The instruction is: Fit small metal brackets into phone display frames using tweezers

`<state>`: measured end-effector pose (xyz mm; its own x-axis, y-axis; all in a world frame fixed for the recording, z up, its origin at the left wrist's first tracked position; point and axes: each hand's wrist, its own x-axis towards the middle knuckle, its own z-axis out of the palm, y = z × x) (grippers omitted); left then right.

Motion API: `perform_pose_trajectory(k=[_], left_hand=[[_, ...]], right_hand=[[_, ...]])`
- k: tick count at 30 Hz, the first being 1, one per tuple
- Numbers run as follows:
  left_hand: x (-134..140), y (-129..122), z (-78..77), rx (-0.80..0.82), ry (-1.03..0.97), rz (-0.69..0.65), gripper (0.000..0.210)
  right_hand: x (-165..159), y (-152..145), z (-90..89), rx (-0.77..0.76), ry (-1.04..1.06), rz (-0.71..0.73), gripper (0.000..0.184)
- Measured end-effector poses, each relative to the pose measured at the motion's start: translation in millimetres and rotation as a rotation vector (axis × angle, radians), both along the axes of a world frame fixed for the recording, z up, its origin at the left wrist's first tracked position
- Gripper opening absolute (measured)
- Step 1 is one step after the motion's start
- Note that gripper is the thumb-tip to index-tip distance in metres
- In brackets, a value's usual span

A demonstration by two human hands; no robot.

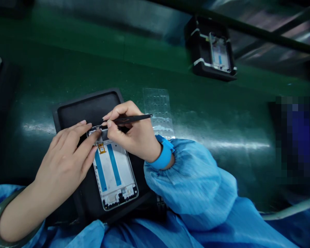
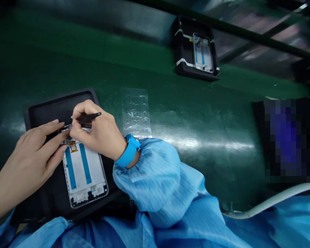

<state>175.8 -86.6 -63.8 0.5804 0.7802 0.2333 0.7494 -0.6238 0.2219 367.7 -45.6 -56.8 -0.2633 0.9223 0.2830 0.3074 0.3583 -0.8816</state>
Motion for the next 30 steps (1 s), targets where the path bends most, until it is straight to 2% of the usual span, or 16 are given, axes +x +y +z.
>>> perform_pose_trajectory(k=[8, 15, 20, 30], left_hand=[[-0.4, 0.1, -0.4, -0.001, 0.003, 0.001, 0.037], [1.1, -1.0, 2.0, -0.03, 0.005, 0.014, 0.036], [2.2, -1.1, 3.1, -0.021, -0.003, 0.013, 0.035], [0.8, -0.4, 1.7, -0.006, 0.009, 0.007, 0.036]], right_hand=[[-2.1, -3.3, 1.7, 0.107, -0.077, -0.015, 0.012], [0.5, -1.0, -1.7, 0.001, 0.025, 0.005, 0.01], [-0.3, -0.6, 0.1, 0.02, 0.022, 0.049, 0.008], [-2.0, -2.0, 0.8, 0.053, -0.005, 0.03, 0.007]])
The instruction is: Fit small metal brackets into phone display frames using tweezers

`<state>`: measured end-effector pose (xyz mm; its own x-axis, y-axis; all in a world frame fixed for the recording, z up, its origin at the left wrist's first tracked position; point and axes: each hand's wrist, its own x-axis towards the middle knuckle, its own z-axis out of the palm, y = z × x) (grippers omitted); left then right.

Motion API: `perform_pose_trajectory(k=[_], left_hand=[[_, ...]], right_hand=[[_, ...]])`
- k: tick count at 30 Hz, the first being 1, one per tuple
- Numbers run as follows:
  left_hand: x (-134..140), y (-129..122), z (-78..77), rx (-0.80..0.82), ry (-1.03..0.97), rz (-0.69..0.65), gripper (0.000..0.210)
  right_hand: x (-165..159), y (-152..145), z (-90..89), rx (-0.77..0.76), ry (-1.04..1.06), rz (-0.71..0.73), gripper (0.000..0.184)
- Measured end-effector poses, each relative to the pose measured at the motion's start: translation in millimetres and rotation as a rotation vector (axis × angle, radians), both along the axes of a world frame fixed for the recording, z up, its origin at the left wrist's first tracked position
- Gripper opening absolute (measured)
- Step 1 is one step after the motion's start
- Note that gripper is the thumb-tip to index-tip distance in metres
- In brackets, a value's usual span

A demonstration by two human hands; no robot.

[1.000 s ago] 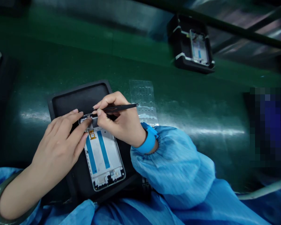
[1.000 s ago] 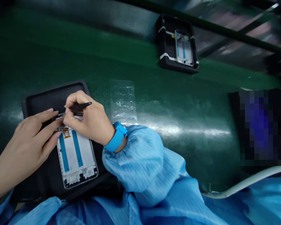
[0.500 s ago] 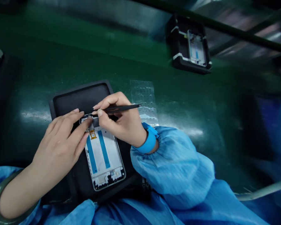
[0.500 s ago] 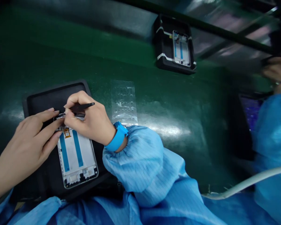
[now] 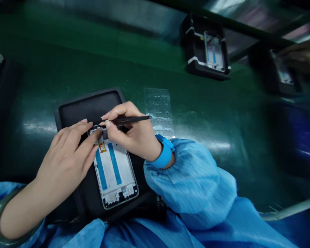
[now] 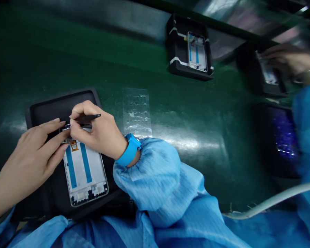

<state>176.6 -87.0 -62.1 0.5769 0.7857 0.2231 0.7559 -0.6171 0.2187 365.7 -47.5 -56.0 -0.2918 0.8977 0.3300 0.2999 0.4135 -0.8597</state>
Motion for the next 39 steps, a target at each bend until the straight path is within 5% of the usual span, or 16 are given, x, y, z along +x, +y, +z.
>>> perform_pose_trajectory(k=[8, 39], left_hand=[[0.3, -0.3, 0.5, -0.003, 0.005, -0.007, 0.039], [1.0, -0.4, 1.3, -0.026, -0.007, -0.006, 0.039]], right_hand=[[-3.0, -2.8, -2.5, 0.138, -0.084, 0.007, 0.011], [-0.8, -2.5, -3.5, 0.169, -0.082, 0.0, 0.013]])
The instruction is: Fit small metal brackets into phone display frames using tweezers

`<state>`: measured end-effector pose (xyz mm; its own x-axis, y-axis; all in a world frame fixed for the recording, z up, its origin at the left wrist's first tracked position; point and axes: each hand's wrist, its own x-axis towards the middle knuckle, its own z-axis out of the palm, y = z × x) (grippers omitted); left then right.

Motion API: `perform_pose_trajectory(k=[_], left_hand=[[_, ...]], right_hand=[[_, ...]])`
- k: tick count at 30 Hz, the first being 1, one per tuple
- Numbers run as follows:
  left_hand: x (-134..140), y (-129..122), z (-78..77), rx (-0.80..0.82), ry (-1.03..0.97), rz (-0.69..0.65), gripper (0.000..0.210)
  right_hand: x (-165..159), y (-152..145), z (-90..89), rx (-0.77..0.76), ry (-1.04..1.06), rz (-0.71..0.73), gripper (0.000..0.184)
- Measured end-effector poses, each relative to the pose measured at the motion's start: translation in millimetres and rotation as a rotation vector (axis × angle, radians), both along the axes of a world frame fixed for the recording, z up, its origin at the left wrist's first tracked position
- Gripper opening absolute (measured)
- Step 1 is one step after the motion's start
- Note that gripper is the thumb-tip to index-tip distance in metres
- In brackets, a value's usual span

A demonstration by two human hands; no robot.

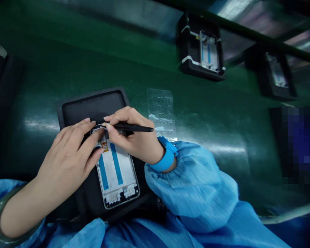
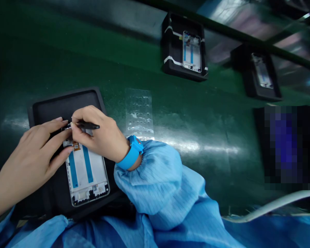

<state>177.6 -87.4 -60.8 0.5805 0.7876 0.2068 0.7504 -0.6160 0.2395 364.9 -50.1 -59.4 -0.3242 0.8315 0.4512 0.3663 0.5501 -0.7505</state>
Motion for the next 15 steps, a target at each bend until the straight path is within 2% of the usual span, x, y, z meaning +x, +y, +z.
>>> perform_pose_trajectory(k=[8, 15], left_hand=[[1.0, 0.2, 1.4, 0.002, 0.0, 0.001, 0.038], [-0.7, -0.3, 0.1, -0.017, -0.011, 0.007, 0.038]], right_hand=[[-2.5, -0.7, -0.1, 0.071, -0.062, -0.022, 0.012], [-3.4, 3.5, 5.7, -0.026, -0.04, -0.063, 0.007]])
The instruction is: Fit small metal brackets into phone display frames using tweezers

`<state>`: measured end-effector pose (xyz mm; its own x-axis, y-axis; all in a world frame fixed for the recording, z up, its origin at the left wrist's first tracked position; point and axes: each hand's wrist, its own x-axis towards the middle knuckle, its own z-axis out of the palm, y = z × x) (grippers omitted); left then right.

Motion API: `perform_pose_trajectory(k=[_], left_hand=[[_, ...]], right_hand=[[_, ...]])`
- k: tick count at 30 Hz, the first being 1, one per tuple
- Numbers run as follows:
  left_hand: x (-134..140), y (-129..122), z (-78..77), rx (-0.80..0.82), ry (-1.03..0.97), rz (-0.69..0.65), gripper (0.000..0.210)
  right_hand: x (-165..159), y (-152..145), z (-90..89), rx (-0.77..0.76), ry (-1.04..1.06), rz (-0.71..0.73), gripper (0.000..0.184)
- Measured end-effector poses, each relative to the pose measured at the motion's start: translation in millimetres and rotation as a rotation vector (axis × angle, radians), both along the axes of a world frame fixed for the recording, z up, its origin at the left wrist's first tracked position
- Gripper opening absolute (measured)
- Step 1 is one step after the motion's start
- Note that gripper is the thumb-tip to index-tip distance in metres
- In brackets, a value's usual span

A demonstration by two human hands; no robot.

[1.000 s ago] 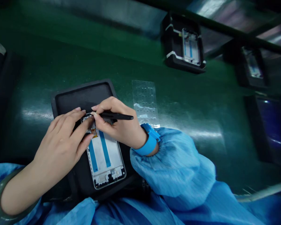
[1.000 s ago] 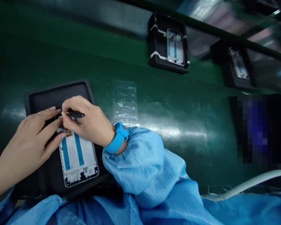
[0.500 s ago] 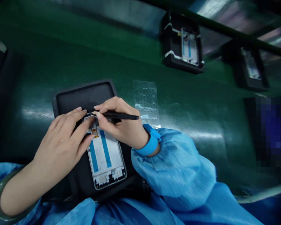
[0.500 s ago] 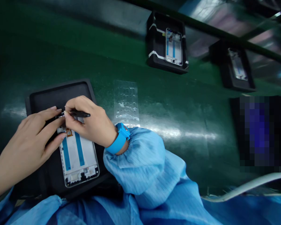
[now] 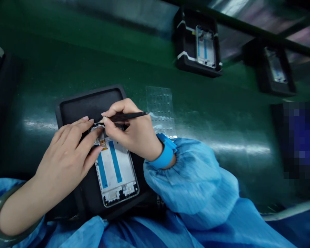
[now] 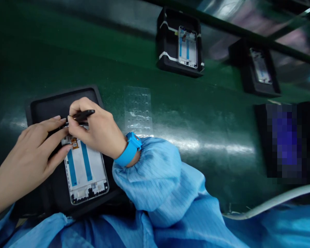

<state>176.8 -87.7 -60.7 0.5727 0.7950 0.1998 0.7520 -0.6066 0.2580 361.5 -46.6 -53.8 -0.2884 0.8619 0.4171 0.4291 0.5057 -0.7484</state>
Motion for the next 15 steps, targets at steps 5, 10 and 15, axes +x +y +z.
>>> perform_pose_trajectory(k=[5, 10, 15], left_hand=[[-0.2, 0.1, 0.2, -0.014, 0.002, 0.0, 0.039], [0.4, 0.6, 0.9, -0.008, -0.002, -0.001, 0.037], [0.4, 1.2, 1.1, -0.003, -0.005, -0.008, 0.037]], right_hand=[[3.5, 0.2, -3.2, -0.098, 0.117, -0.021, 0.009], [5.0, 0.8, -6.0, -0.022, 0.08, -0.001, 0.011], [1.3, -2.3, -5.6, 0.137, -0.031, -0.012, 0.014]])
